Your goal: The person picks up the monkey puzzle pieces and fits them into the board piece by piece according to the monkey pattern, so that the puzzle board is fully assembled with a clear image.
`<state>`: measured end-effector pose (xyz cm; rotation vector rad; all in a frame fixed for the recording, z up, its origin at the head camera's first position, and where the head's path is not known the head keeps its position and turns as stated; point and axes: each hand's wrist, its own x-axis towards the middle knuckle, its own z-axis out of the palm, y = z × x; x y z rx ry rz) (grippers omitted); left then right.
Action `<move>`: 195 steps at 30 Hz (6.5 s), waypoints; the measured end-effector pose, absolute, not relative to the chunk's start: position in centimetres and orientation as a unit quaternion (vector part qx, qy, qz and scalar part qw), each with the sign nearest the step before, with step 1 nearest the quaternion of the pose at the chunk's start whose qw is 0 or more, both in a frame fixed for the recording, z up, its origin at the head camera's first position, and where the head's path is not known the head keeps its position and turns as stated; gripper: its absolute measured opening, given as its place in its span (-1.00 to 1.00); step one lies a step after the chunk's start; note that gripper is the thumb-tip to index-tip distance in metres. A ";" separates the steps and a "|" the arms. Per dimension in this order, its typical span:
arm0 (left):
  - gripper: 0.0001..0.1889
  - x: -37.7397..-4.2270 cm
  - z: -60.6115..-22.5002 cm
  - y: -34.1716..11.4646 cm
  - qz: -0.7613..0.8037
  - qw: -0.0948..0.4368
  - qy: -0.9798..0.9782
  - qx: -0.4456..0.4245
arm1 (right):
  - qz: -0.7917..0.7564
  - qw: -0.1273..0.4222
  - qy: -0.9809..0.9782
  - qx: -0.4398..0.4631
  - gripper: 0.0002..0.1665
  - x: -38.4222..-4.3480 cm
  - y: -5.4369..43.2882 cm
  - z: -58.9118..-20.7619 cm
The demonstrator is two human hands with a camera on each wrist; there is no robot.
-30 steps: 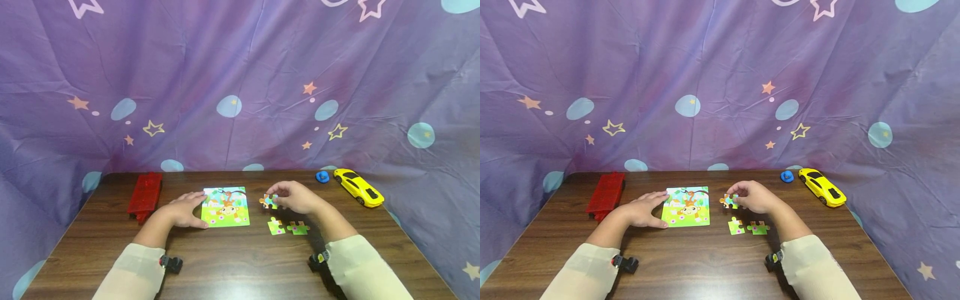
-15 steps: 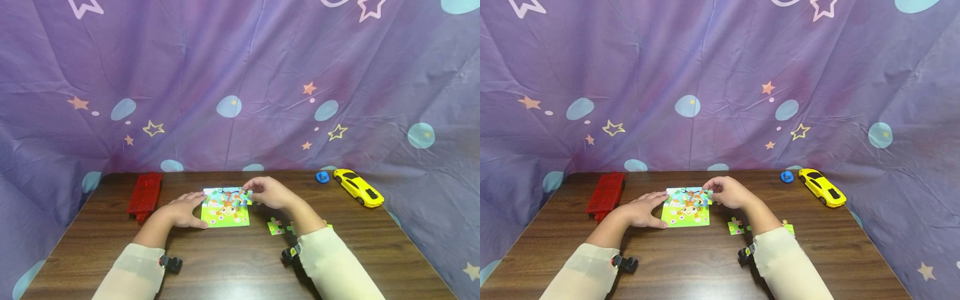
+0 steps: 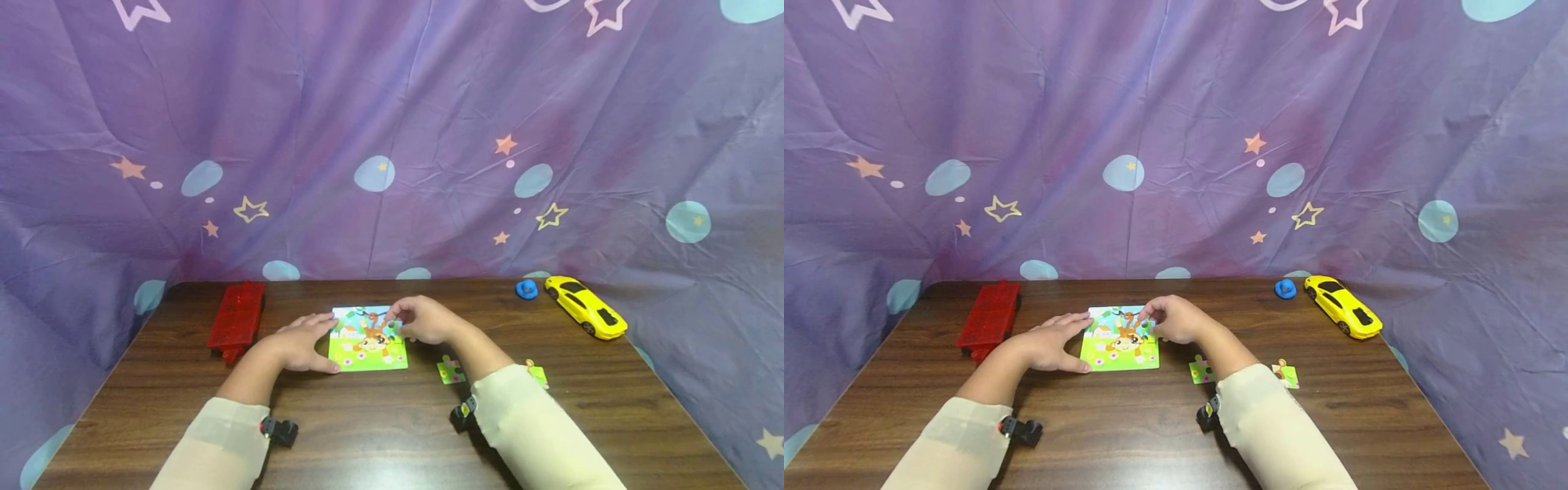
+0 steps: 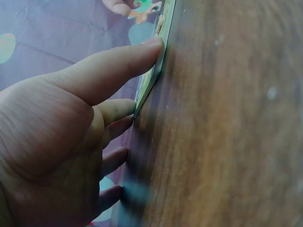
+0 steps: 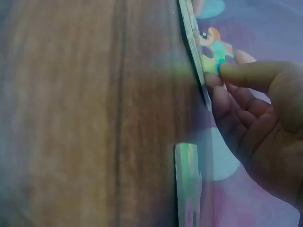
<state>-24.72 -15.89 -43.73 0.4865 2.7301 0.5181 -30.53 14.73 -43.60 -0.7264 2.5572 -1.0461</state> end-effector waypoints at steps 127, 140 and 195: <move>0.13 -24.9 -43.9 -15.9 0.181 0.163 0.957 0.159 | -0.377 0.208 0.866 -0.255 -0.34 -27.7 21.8 -41.8; 0.13 -24.8 -43.7 -15.8 0.181 0.166 0.955 0.164 | -0.394 0.239 0.860 -0.221 -0.24 -26.7 26.9 -43.1; 0.13 -24.7 -43.8 -15.8 0.187 0.166 0.954 0.167 | -0.370 0.135 0.870 -0.297 -0.80 -27.5 18.4 -41.5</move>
